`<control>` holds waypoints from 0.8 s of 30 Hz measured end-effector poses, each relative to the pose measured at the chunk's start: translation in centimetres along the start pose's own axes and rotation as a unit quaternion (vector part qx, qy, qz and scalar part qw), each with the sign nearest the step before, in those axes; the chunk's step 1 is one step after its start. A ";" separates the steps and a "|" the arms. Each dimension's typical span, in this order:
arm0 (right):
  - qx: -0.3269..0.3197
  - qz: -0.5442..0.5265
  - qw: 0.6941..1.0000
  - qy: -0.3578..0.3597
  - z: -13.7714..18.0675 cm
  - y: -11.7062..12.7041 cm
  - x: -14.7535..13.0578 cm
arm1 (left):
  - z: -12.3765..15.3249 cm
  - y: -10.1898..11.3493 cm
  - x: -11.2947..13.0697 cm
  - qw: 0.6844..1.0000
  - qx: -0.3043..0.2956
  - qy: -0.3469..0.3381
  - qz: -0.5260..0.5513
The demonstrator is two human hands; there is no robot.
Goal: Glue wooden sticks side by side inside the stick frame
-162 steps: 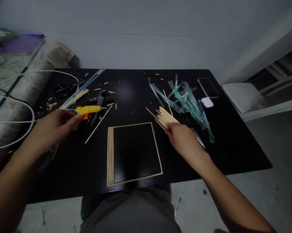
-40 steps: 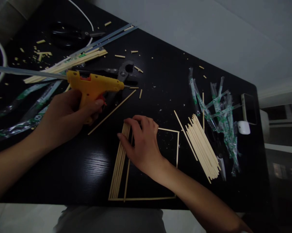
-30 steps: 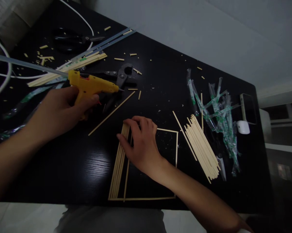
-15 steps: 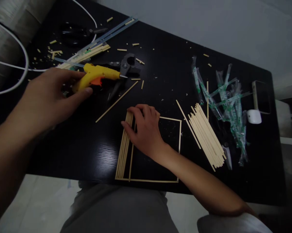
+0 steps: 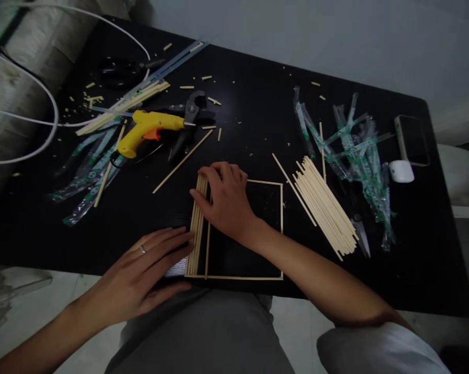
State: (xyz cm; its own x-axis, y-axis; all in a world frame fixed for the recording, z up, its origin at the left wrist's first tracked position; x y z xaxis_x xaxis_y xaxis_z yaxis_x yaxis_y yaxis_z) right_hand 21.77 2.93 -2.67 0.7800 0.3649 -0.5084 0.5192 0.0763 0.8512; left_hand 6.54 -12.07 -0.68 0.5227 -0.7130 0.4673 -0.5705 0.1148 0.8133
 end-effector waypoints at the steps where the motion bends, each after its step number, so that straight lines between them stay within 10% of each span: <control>1: 0.003 -0.001 1.000 0.001 0.0 0.0 0.0 | 0.0 0.0 -0.1 1.000 0.002 0.000 -0.005; 24: 0.016 -0.005 1.000 0.018 0.3 0.2 -0.2 | 0.3 0.1 -0.5 1.000 0.010 -0.001 -0.013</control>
State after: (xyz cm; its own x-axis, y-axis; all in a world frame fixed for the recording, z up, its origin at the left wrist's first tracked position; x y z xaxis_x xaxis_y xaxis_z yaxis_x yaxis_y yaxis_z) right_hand 21.81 2.56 -2.47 0.7621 0.3972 -0.5113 0.5382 0.0504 0.8413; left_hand 6.09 -11.92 -0.95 0.5354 -0.7173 0.4460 -0.5692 0.0837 0.8179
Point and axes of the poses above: each hand's wrist, its own z-axis away from the middle knuckle, its own y-axis out of the back of the hand, x = y × z, the point moved 6 cm from there along -z, towards the middle knuckle, and after that the axes turned 10 degrees about -y, right-handed, at the moved point
